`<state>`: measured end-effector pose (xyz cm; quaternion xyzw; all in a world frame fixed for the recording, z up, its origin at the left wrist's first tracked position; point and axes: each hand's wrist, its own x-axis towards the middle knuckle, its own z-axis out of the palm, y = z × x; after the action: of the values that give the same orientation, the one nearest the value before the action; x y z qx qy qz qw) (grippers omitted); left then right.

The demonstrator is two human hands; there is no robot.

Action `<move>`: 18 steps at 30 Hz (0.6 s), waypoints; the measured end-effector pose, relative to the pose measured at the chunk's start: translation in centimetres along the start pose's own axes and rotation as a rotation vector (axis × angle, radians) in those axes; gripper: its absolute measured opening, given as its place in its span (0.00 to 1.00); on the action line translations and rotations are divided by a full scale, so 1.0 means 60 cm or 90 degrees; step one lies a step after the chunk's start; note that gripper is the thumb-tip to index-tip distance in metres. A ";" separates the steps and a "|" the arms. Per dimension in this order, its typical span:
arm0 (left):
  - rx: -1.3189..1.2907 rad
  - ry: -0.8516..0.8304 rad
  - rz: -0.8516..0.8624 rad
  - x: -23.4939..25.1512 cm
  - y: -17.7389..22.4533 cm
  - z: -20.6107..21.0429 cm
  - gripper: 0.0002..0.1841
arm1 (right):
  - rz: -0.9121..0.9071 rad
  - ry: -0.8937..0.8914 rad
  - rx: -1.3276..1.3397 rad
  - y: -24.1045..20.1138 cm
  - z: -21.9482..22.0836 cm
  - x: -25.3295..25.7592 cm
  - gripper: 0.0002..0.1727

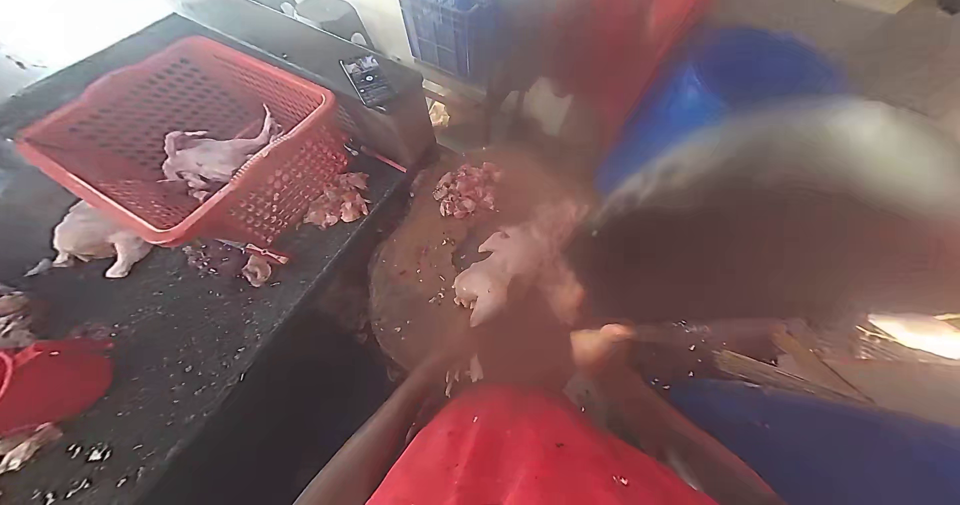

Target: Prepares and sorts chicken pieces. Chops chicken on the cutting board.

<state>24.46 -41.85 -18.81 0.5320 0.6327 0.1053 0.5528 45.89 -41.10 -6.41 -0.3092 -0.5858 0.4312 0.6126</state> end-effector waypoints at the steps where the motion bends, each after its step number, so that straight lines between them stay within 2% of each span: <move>1: 0.009 0.000 -0.003 -0.002 -0.003 0.000 0.20 | 0.034 -0.005 -0.066 0.038 0.001 -0.036 0.43; 2: 0.009 0.000 -0.002 -0.005 -0.003 -0.004 0.19 | 0.120 -0.058 -0.177 0.081 -0.009 -0.076 0.48; 3: -0.001 -0.004 0.003 -0.009 -0.005 -0.011 0.19 | 0.235 -0.121 -0.311 0.129 -0.020 -0.107 0.41; 4: -0.022 -0.006 0.012 -0.013 -0.014 -0.014 0.18 | 0.413 -0.216 -0.384 0.163 -0.030 -0.122 0.36; 5: -0.049 -0.003 0.022 -0.017 -0.027 -0.015 0.17 | 0.565 -0.287 -0.418 0.187 -0.036 -0.126 0.35; 6: -0.070 -0.007 0.024 -0.024 -0.044 -0.022 0.17 | 0.642 -0.319 -0.427 0.193 -0.037 -0.127 0.34; 8: -0.116 -0.017 0.012 -0.044 -0.075 -0.038 0.19 | 0.639 -0.319 -0.386 0.167 -0.034 -0.117 0.32; 10: -0.155 -0.033 -0.017 -0.065 -0.103 -0.047 0.20 | 0.507 -0.256 -0.297 0.129 -0.022 -0.109 0.28; 12: -0.195 -0.026 -0.024 -0.073 -0.122 -0.041 0.17 | 0.365 -0.202 -0.202 0.107 -0.004 -0.090 0.33; 14: -0.217 -0.011 -0.012 -0.076 -0.133 -0.032 0.14 | 0.287 -0.164 -0.167 0.123 0.014 -0.092 0.41; 16: -0.221 -0.011 -0.006 -0.081 -0.134 -0.030 0.15 | 0.332 -0.205 -0.251 0.164 0.005 -0.122 0.39; 18: -0.233 -0.026 -0.008 -0.099 -0.124 -0.049 0.16 | 0.546 -0.340 -0.347 0.187 -0.016 -0.138 0.31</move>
<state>16.86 -48.27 -19.57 0.4204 0.5950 0.2043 0.6538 45.43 -43.46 -20.19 -0.5462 -0.6322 0.5381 0.1115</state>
